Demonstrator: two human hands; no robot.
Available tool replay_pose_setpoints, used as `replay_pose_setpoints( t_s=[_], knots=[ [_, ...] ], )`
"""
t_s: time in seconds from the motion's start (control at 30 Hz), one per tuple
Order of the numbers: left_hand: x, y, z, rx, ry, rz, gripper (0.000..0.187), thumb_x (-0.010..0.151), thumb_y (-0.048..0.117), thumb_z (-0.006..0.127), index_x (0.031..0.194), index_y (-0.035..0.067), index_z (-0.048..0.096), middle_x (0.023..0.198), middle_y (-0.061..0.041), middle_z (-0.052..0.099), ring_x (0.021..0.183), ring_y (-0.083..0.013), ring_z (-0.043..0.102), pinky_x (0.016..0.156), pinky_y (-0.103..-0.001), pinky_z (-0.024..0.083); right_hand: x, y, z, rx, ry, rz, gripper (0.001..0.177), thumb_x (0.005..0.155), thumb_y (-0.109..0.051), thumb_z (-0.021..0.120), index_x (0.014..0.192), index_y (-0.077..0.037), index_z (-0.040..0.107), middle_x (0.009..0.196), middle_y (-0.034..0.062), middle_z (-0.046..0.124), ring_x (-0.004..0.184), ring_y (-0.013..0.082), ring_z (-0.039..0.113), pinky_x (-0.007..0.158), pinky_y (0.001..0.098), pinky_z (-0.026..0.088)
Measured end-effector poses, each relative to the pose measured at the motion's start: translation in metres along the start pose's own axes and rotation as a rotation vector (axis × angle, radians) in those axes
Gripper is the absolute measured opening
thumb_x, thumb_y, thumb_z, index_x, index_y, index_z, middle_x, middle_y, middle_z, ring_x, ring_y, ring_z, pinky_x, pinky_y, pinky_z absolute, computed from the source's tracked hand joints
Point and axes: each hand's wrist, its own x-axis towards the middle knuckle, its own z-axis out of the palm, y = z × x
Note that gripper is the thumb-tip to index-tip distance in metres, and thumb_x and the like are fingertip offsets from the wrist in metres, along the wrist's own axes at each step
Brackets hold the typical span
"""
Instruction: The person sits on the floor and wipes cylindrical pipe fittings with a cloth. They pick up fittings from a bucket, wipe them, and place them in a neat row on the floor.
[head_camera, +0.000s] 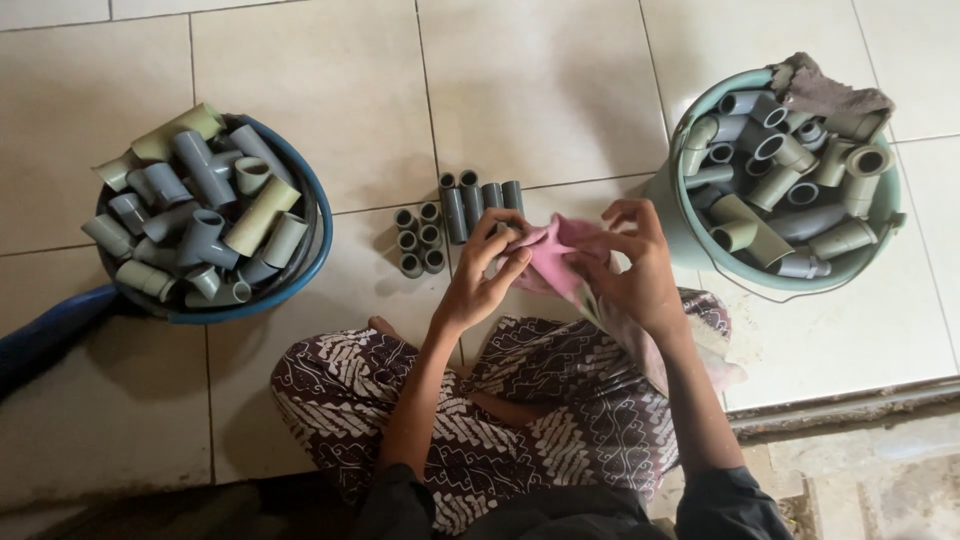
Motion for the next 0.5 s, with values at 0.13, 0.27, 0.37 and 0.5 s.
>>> replay_pose_setpoints(
  t_s=[0.13, 0.27, 0.37, 0.5],
  knots=[
    [0.0, 0.003, -0.006, 0.034, 0.005, -0.005, 0.019, 0.104, 0.018, 0.06, 0.098, 0.002, 0.065, 0.12, -0.013, 0.057, 0.11, -0.0277, 0.061, 0.095, -0.042, 0.047, 0.004, -0.014, -0.002, -0.099, 0.097, -0.095, 0.016, 0.082, -0.009, 0.085, 0.097, -0.014, 0.081, 0.118, 0.0094, 0.051, 0.11, 0.0313, 0.054, 0.095, 0.0445, 0.052],
    [-0.001, 0.005, -0.005, 0.044, 0.004, -0.034, 0.017, 0.105, 0.018, 0.059, 0.101, 0.002, 0.065, 0.121, -0.012, 0.057, 0.112, -0.0281, 0.061, 0.097, -0.042, 0.047, 0.014, -0.032, -0.002, -0.019, 0.001, -0.266, 0.02, 0.077, -0.007, 0.088, 0.094, -0.012, 0.08, 0.107, 0.0089, 0.065, 0.11, 0.0341, 0.058, 0.097, 0.0466, 0.05],
    [0.002, 0.01, -0.003, 0.089, 0.023, -0.043, 0.017, 0.105, 0.017, 0.059, 0.105, 0.003, 0.066, 0.118, -0.012, 0.056, 0.111, -0.0303, 0.062, 0.097, -0.043, 0.048, 0.013, -0.026, 0.001, 0.114, -0.008, -0.168, 0.013, 0.083, -0.005, 0.086, 0.094, -0.008, 0.079, 0.094, 0.0077, 0.07, 0.098, 0.029, 0.06, 0.089, 0.0412, 0.052],
    [-0.001, -0.014, -0.017, 0.104, 0.044, -0.065, 0.012, 0.105, 0.015, 0.057, 0.109, 0.007, 0.065, 0.117, -0.012, 0.051, 0.115, -0.0319, 0.058, 0.097, -0.048, 0.046, 0.017, -0.018, -0.011, 0.609, -0.222, 0.337, 0.006, 0.096, -0.007, 0.068, 0.102, -0.005, 0.069, 0.09, 0.008, 0.07, 0.092, 0.0186, 0.067, 0.085, 0.0426, 0.055]
  ],
)
